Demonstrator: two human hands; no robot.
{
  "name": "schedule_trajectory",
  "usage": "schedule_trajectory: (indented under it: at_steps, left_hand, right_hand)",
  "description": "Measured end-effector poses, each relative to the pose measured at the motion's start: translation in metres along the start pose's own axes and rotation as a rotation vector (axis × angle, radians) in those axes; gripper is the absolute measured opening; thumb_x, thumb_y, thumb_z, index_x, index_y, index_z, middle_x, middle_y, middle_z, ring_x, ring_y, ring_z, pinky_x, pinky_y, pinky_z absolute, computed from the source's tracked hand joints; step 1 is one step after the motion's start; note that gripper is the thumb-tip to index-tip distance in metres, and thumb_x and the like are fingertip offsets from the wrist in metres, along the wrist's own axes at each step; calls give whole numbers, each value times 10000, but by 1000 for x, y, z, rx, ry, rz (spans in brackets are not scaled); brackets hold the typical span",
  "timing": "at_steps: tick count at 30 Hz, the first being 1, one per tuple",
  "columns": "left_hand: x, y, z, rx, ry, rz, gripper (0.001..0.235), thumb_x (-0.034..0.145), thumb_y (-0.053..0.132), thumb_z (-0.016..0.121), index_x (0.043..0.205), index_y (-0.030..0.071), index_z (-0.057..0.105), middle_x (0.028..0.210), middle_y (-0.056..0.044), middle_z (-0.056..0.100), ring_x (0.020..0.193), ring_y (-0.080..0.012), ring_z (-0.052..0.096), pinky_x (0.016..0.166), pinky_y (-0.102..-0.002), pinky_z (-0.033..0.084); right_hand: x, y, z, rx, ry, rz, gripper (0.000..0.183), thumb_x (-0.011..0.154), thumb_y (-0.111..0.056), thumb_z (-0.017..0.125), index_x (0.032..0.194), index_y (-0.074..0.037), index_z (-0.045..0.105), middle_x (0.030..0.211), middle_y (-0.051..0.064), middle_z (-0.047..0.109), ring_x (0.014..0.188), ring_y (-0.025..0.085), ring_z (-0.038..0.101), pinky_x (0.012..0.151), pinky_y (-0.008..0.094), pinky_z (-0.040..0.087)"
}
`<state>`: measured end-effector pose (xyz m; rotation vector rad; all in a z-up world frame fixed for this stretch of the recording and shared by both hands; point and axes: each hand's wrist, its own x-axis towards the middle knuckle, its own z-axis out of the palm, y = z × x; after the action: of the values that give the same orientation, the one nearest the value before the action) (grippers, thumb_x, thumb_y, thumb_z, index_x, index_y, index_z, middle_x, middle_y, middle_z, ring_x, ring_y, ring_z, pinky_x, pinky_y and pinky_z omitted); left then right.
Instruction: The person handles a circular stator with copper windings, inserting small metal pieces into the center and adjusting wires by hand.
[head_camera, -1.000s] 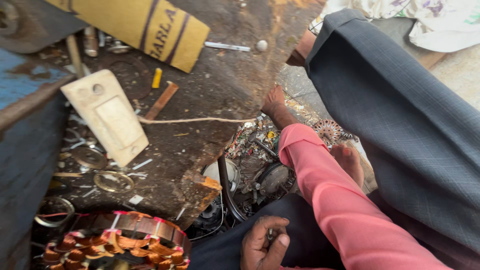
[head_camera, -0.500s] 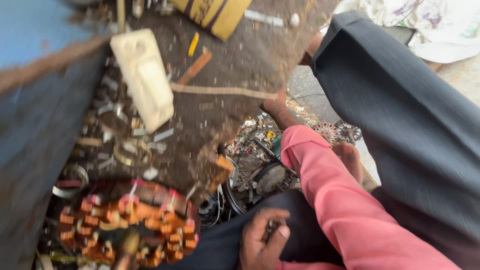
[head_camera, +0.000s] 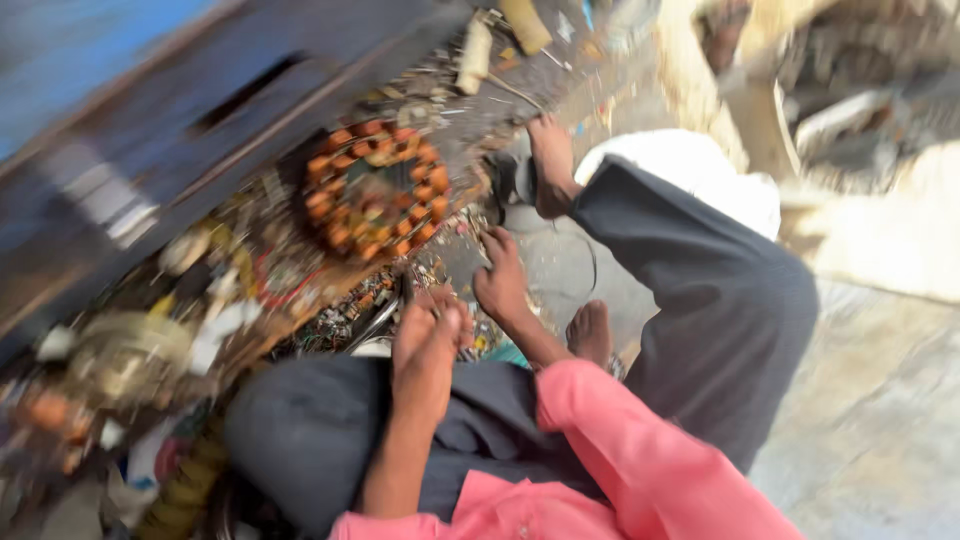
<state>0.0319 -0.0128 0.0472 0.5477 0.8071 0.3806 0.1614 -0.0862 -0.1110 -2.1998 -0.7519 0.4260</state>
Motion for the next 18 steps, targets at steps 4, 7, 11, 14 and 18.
schedule_trajectory:
  at_steps: [4, 7, 11, 14, 18]
  left_hand:
    - [-6, 17, 7, 31, 48, 144, 273, 959, 62, 591, 1230, 39, 568, 1015, -18, 639, 860, -99, 632, 709, -265, 540]
    - [-19, 32, 23, 107, -45, 243, 240, 1031, 142, 564, 1245, 38, 592, 956, 0, 607, 779, -82, 566, 641, -251, 476]
    - [-14, 76, 48, 232, -60, 353, 267, 1086, 258, 517, 1159, 55, 674, 802, 38, 561, 669, -52, 487, 559, -228, 383]
    - [10, 128, 50, 625, -102, 704, 263, 1122, 251, 546, 1010, 44, 663, 783, 53, 580, 727, -31, 501, 629, -226, 436]
    - [33, 168, 49, 572, -201, 620, 188, 1035, 187, 655, 919, 45, 695, 730, 48, 609, 659, -24, 530, 565, -218, 451]
  right_hand:
    - [-26, -129, -117, 319, -181, 59, 569, 849, -6, 534, 1418, -37, 551, 1469, 161, 526, 1229, 344, 603, 944, 373, 512]
    - [-42, -202, -176, 307, -236, -214, 595, 866, 46, 539, 1455, -39, 544, 1514, 173, 461, 1345, 312, 557, 1034, 353, 506]
    - [-6, -245, -193, 227, -321, -486, 637, 824, 81, 554, 1452, -28, 555, 1516, 182, 483, 1363, 278, 556, 1033, 360, 516]
    - [45, -254, -186, 414, -423, -458, 548, 884, 63, 575, 1428, -1, 570, 1395, 159, 595, 1216, 238, 666, 1010, 357, 554]
    - [83, -254, -169, 705, -495, -166, 346, 960, 0, 704, 1299, 59, 664, 1162, 129, 718, 1012, 199, 717, 912, 349, 602]
